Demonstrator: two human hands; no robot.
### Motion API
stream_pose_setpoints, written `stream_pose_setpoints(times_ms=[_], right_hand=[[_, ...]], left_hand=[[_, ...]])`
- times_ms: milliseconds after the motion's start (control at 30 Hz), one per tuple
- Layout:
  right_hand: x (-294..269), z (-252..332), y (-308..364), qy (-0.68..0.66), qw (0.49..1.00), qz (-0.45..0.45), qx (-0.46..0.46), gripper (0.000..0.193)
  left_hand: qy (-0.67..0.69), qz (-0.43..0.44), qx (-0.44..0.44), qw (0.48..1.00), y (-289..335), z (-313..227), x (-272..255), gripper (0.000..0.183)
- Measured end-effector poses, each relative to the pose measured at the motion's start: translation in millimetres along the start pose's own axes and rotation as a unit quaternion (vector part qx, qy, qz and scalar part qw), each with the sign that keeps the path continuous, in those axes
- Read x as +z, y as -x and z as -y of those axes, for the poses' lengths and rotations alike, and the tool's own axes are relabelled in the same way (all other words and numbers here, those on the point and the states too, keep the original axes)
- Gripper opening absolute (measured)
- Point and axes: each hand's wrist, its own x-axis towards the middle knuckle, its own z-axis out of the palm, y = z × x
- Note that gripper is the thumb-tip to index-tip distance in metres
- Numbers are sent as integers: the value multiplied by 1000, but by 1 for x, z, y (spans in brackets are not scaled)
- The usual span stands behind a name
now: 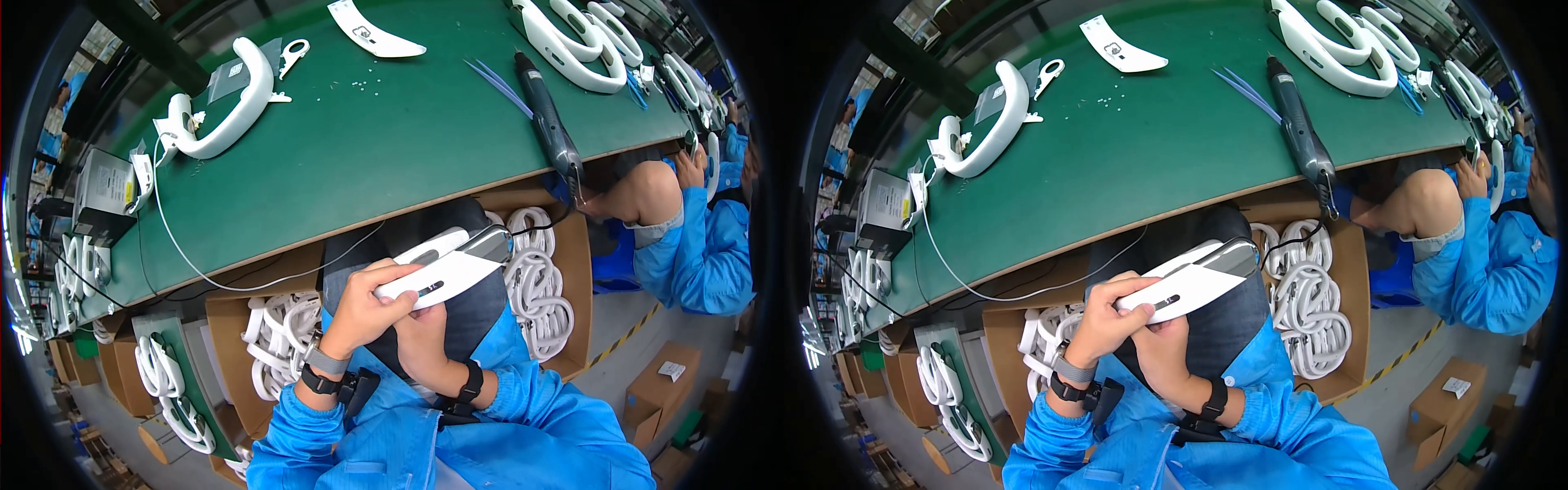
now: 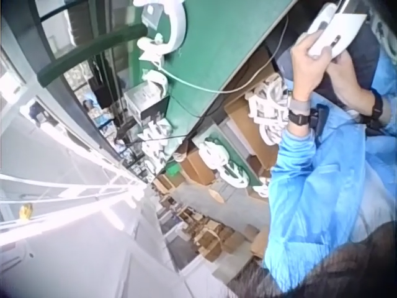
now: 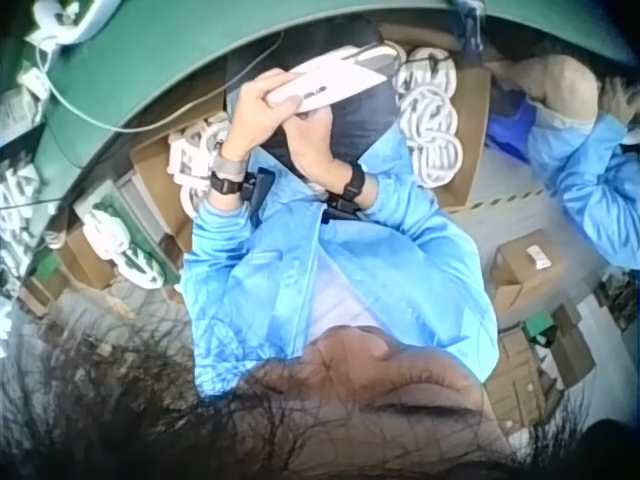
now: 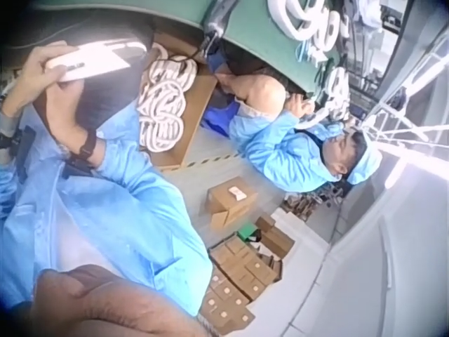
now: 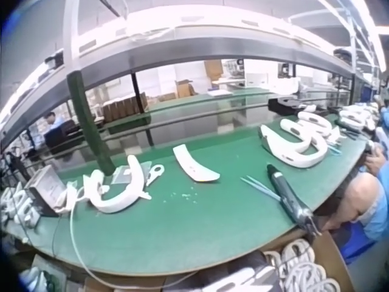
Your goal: Assemble components into a white curved electronic device housing.
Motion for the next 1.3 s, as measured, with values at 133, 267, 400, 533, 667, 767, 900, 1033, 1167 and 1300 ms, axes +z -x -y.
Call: stream_pose_setpoints(times_ms=[133, 267, 400, 533, 667, 767, 900, 1033, 1167, 1300], right_hand=[[0, -1, 1, -4, 1000, -11, -2, 31], [0, 1, 1, -6, 1000, -3, -13, 30], [-2, 0, -2, -12, 1000, -1, -15, 30], [0, 3, -2, -7, 1000, 1, -13, 30], [-27, 14, -3, 14, 988, 150, 28, 35], [-50, 39, -1, 84, 912, 357, 185, 42], [-51, 47, 5, 98, 917, 320, 217, 38], [-48, 43, 9, 89, 930, 307, 180, 35], [-51, 42, 8, 109, 929, 309, 172, 35], [-56, 41, 7, 123, 923, 312, 188, 39]], left_hand=[[-18, 11, 13, 1000, -3, -5, -1, 33], [-44, 29, 22, 998, -5, -9, -4, 34], [-28, 33, 3, 999, -6, -7, -3, 34], [-39, 33, -10, 999, -4, -10, -6, 34], [137, 29, -63, 988, 1, 0, -9, 50], [448, -2, -117, 886, -8, 6, -6, 63], [522, -88, -125, 839, -17, 6, 6, 53], [514, -129, -133, 837, -21, 0, 12, 46], [523, -123, -131, 833, -23, 0, 12, 45], [511, -142, -135, 837, -24, -4, 16, 38]])
